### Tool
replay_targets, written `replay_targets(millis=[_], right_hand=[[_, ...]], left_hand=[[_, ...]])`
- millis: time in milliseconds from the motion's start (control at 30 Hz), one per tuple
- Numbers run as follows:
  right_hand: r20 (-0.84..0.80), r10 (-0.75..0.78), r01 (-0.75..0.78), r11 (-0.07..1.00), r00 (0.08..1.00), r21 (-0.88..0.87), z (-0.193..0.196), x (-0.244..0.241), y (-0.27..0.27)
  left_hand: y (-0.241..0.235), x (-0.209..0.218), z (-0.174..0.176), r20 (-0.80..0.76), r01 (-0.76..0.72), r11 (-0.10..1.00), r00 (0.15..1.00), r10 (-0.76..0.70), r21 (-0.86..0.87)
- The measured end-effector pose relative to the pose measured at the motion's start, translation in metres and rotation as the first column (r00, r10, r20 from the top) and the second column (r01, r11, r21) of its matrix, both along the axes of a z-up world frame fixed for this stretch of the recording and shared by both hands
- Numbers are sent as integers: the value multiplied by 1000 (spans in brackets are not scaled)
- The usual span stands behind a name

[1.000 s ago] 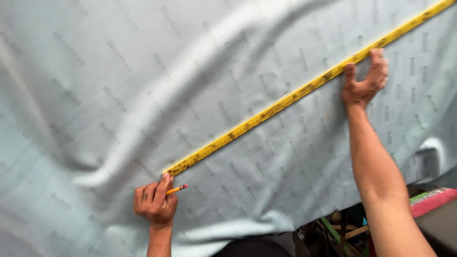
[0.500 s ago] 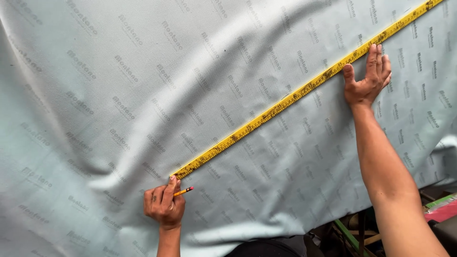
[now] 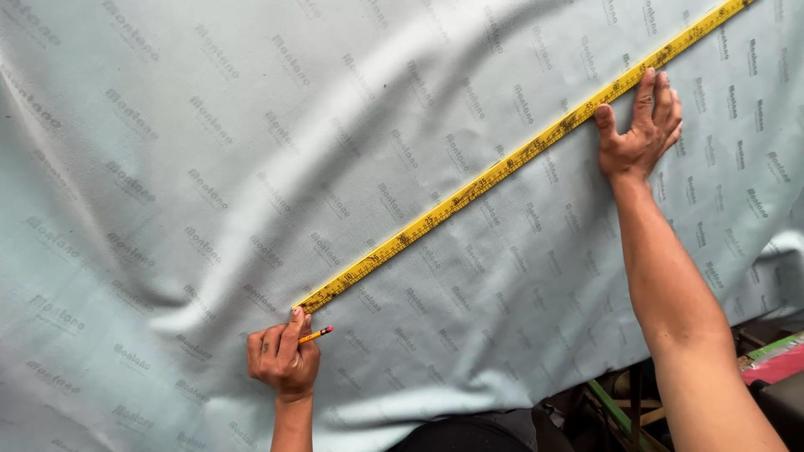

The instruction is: Measuring and marking dimensions on a large piece of light blue fabric using a yellow ruler and a pencil on a cutting table.

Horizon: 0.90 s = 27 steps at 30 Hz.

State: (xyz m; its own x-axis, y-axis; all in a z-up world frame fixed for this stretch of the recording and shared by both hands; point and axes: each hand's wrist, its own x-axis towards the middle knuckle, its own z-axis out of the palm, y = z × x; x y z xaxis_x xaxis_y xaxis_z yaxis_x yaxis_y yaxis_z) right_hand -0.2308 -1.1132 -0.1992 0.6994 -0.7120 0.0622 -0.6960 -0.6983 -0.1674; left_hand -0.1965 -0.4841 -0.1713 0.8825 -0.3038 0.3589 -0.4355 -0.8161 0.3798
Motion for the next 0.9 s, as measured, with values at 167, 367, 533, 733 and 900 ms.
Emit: replay_targets(millis=[167, 367, 533, 733, 900], right_hand=[[7, 36, -36, 998, 999, -50, -2, -4, -8], [-168, 78, -56, 990, 983, 131, 41, 16, -3], [-341, 39, 43, 972, 939, 229, 54, 25, 9], [-375, 39, 56, 969, 926, 240, 63, 29, 15], [-392, 26, 70, 971, 920, 228, 66, 31, 22]], left_hand=[[3, -3, -4, 1, 5, 1000, 1000, -5, 13], [4, -2, -3, 15, -7, 1000, 1000, 7, 19], [1, 0, -1, 22, -24, 1000, 999, 23, 19], [0, 1, 0, 31, -8, 1000, 999, 8, 2], [1, -1, -2, 23, -22, 1000, 999, 22, 4]])
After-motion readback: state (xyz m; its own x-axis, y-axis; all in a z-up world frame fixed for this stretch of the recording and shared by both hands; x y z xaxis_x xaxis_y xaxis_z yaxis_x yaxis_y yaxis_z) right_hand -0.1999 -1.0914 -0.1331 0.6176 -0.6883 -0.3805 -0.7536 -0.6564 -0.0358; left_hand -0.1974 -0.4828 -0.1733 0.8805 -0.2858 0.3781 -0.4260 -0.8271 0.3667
